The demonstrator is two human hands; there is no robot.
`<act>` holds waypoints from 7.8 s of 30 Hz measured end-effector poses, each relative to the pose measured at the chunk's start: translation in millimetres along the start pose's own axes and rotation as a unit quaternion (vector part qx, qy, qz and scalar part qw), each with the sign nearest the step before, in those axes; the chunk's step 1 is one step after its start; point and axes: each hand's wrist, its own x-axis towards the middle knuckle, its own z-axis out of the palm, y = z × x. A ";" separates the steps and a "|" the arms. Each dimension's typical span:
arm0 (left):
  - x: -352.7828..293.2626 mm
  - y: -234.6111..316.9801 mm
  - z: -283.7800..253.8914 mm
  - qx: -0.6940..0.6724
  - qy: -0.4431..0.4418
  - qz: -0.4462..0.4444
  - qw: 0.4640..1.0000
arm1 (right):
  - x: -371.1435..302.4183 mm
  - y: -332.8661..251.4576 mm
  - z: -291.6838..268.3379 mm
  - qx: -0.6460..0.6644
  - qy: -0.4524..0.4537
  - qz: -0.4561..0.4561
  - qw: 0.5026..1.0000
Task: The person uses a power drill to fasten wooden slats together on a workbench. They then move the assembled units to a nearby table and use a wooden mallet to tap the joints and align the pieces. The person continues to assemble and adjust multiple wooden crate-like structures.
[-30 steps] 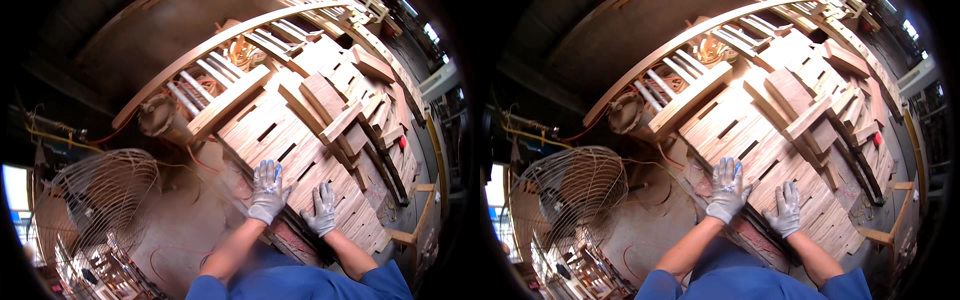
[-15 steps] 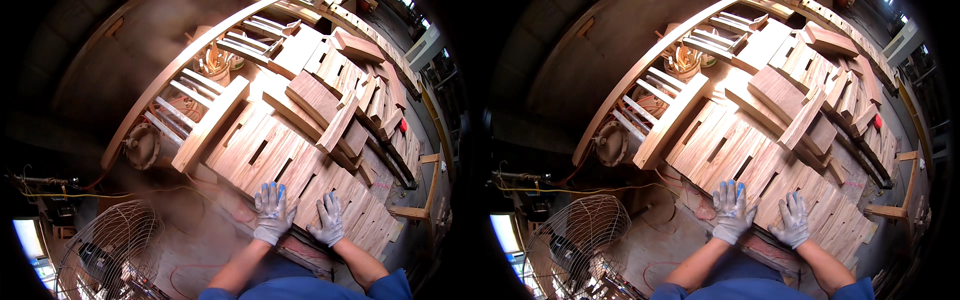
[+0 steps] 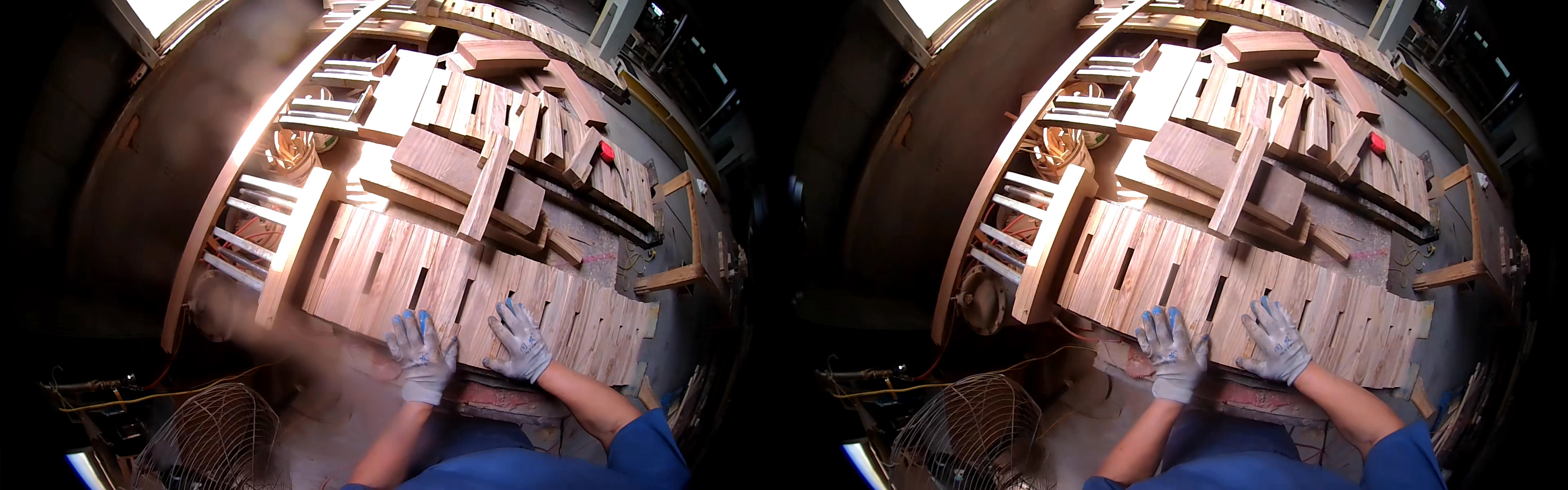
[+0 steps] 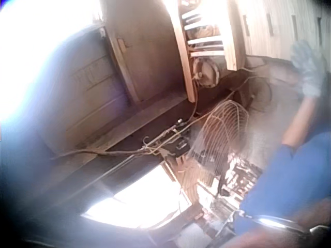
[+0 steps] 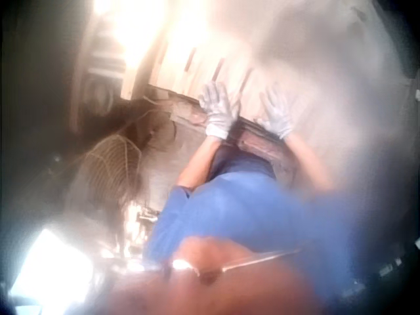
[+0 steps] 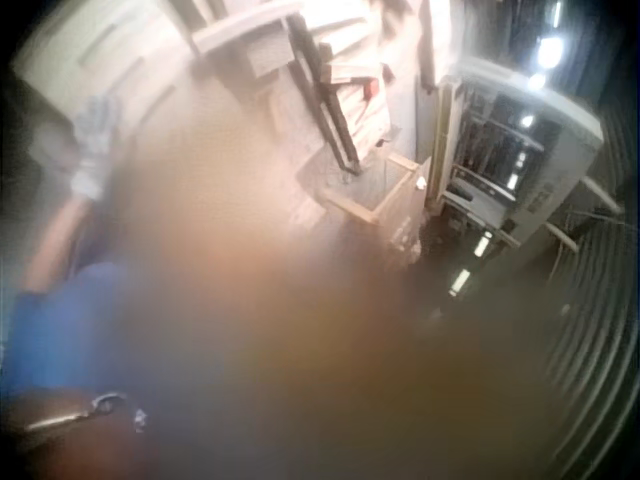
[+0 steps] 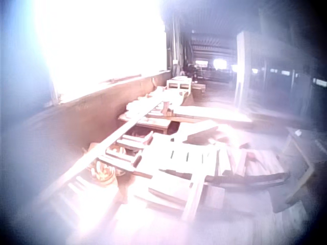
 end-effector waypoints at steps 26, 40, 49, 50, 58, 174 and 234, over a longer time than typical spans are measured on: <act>-31.0 154.7 36.5 0.012 -0.106 0.112 0.988 | -410.2 -37.4 73.9 0.125 0.044 0.366 0.921; -78.7 361.5 152.8 0.060 -0.087 0.550 0.829 | -541.8 -169.0 189.7 0.271 0.029 0.726 0.631; -166.3 399.2 140.4 0.015 -0.136 0.623 0.770 | -484.8 -222.6 312.7 0.442 0.121 0.820 0.342; -174.4 400.4 139.7 0.013 -0.144 0.630 0.763 | -481.8 -223.8 317.0 0.439 0.133 0.821 0.339; -196.4 404.4 139.1 0.008 -0.163 0.646 0.745 | -493.3 -202.7 304.7 0.416 0.163 0.815 0.369; 78.4 -33.2 -35.2 0.015 0.046 0.024 0.999 | -165.6 112.4 29.5 -0.170 0.186 0.526 0.812; 17.6 3.1 -53.8 -0.078 0.022 0.029 0.996 | -153.9 100.0 12.9 -0.148 0.206 0.526 0.812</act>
